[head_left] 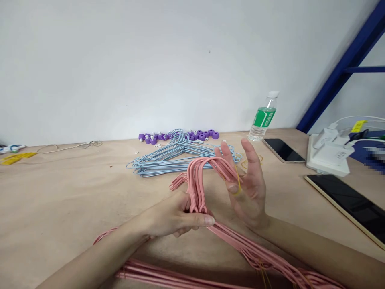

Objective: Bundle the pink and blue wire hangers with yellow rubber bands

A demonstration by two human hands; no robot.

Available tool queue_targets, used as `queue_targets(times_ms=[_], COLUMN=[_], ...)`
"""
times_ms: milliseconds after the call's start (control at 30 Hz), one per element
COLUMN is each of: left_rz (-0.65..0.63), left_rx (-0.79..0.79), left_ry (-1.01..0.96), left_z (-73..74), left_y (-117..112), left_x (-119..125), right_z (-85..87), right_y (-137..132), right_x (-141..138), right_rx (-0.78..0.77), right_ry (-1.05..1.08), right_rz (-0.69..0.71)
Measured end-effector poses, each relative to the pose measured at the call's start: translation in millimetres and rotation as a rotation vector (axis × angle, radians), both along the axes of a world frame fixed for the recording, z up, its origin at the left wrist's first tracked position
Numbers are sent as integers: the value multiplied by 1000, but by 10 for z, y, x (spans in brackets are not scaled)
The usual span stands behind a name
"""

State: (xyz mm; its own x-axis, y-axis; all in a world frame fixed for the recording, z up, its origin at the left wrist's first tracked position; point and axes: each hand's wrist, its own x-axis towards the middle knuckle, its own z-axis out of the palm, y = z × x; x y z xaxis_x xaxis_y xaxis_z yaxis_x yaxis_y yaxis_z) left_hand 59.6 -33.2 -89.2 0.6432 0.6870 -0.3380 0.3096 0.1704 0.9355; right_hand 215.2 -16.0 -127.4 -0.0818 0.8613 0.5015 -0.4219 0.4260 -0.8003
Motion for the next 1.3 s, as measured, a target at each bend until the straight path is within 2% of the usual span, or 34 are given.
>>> queue_targets(times_ms=[200, 400, 667, 900, 1067, 1300], left_rz=[7, -1, -1, -8, -25, -41], left_rx=[13, 42, 55, 35, 55, 68], left_ry=[-11, 38, 30, 52, 24, 36], left_z=[34, 67, 76, 74, 43, 52], left_y=[-12, -7, -18, -8, -3, -3], left_x=[12, -8, -41, -29, -37, 2], right_z=[-34, -36, -66, -85, -66, -28], right_y=[31, 20, 20, 12, -7, -35], right_x=[-25, 4, 23, 18, -5, -20], right_rx=[89, 84, 91, 110, 127, 51], right_ry=[69, -13, -38, 35, 100, 84], right_rz=[-66, -90, -81, -23, -36, -40])
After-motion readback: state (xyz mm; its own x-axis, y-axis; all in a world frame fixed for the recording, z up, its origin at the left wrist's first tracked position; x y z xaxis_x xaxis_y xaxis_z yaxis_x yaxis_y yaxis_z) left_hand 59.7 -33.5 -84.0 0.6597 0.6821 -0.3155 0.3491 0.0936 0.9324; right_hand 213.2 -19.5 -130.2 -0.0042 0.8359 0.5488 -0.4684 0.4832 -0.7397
